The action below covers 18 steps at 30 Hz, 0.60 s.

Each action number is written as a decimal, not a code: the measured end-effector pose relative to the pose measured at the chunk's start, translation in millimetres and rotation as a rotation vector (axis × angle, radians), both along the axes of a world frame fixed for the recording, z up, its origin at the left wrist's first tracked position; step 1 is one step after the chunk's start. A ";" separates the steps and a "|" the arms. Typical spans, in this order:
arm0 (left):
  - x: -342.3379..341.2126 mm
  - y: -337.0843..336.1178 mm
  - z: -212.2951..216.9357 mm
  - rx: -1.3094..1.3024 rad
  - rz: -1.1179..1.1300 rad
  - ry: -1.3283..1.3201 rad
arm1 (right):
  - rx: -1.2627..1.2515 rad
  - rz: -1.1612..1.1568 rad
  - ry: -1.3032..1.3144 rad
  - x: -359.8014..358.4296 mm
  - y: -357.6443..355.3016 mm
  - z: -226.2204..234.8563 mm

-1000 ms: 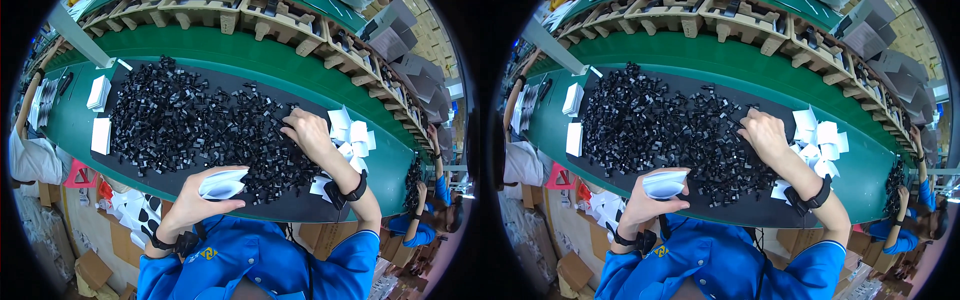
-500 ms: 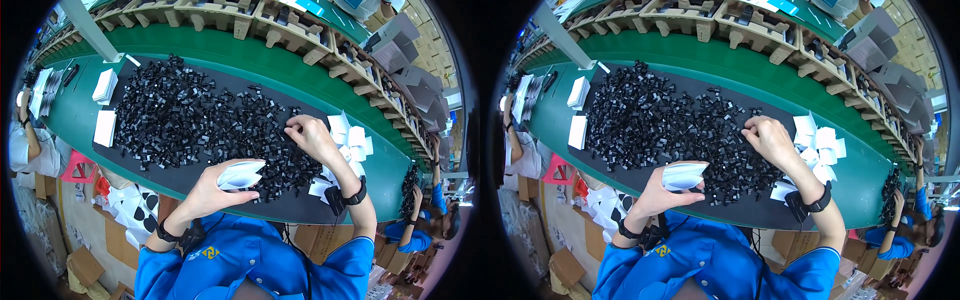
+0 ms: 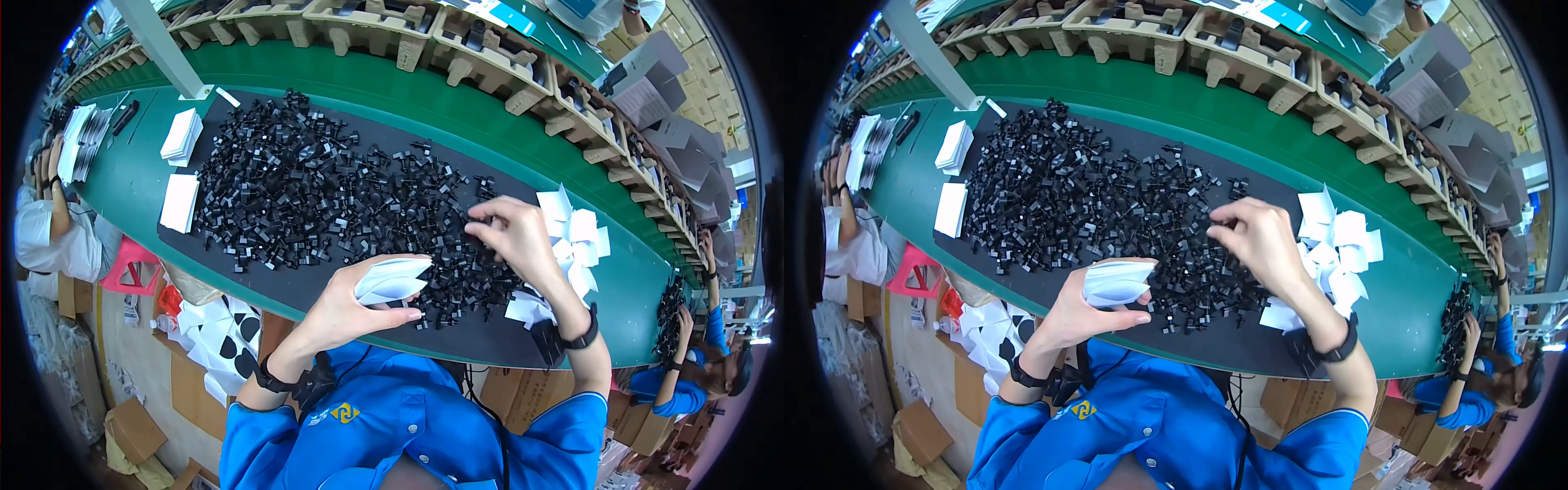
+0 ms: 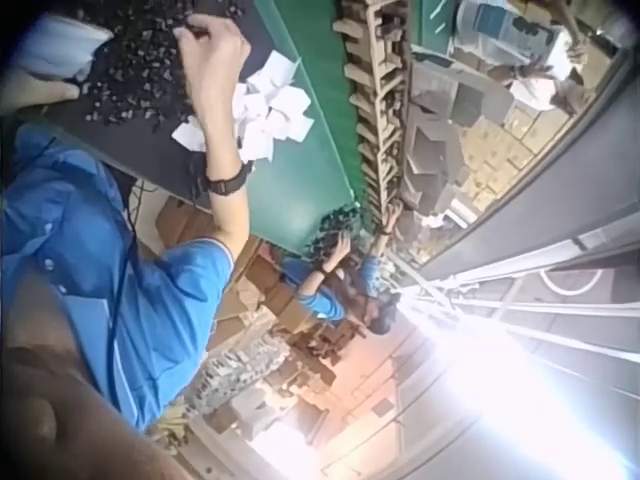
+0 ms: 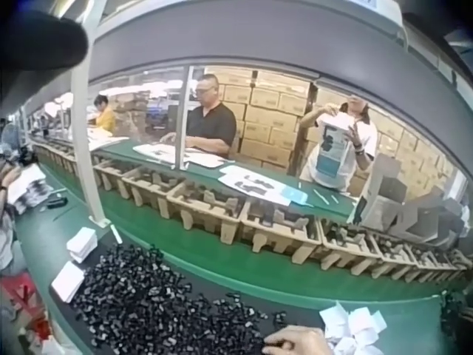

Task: Packaging small electronic components into individual plastic bags at a workstation.

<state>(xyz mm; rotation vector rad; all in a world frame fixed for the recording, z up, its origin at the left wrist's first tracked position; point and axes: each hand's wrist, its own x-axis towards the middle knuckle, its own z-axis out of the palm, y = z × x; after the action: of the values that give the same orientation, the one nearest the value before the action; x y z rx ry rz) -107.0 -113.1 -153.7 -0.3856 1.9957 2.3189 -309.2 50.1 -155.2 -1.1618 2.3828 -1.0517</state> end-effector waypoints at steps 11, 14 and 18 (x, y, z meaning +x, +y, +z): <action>-10.9 -3.5 5.1 -0.176 -0.116 0.225 | -0.238 0.386 0.390 81.2 7.1 59.7; -12.4 -6.8 5.1 -0.156 -0.143 0.163 | 0.002 0.437 0.438 81.8 6.6 70.1; -16.5 -13.7 2.9 -0.323 -0.176 0.278 | 0.268 0.526 0.467 84.9 6.0 77.7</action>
<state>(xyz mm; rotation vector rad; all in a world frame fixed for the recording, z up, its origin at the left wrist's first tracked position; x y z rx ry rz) -123.5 -126.7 -150.8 0.1072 2.4272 2.0394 -224.2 56.1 -77.5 -1.9348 2.2158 -0.3028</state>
